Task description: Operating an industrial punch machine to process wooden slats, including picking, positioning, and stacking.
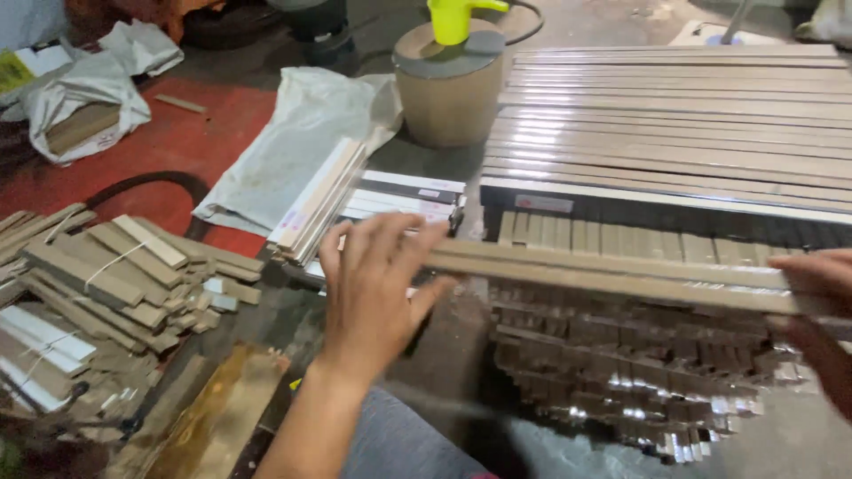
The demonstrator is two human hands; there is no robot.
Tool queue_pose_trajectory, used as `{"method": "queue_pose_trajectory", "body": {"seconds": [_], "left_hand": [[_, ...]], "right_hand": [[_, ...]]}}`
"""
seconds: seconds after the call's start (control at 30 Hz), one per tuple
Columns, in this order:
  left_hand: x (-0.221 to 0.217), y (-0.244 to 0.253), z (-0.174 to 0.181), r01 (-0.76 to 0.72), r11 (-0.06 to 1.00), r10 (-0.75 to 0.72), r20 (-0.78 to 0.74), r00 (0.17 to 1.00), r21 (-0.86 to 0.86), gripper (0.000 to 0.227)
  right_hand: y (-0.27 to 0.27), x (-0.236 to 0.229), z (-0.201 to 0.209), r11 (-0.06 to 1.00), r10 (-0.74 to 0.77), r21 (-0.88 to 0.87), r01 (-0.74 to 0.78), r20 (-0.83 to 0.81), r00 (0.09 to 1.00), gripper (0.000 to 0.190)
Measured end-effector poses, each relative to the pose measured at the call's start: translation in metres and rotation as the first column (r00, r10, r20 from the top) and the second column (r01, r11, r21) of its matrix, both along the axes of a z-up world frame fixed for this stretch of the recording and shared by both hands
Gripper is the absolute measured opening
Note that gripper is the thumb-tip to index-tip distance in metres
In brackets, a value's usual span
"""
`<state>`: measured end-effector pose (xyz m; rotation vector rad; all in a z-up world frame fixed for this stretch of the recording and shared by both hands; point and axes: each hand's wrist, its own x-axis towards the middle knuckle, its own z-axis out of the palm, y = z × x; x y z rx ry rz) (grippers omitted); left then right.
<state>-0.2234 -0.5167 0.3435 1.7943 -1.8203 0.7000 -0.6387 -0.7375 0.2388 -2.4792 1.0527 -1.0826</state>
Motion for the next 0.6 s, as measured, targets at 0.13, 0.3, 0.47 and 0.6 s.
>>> {"method": "queue_pose_trajectory", "body": {"seconds": [0.13,0.3,0.47,0.6], "left_hand": [[0.007,-0.048,-0.028,0.143,0.987,-0.157,-0.298,0.942,-0.069,0.038],[-0.002,-0.090,-0.036,0.252,0.955,-0.294,-0.384,0.875,-0.159,0.035],[-0.018,-0.097,-0.034,0.196,0.959,-0.277,-0.537,0.797,-0.205,0.033],[-0.025,-0.096,-0.039,0.165,0.951,-0.285,-0.530,0.799,-0.263,0.030]], "right_hand": [[-0.057,-0.045,-0.024,0.998,0.037,0.054,-0.039,0.042,0.998,0.056],[-0.046,-0.037,0.001,0.991,-0.001,0.137,-0.006,0.047,0.999,0.050],[-0.065,-0.054,-0.019,0.996,-0.081,-0.024,0.081,0.008,0.997,0.049],[-0.082,-0.058,-0.047,0.996,-0.061,0.072,0.052,0.127,0.990,0.050]]}}
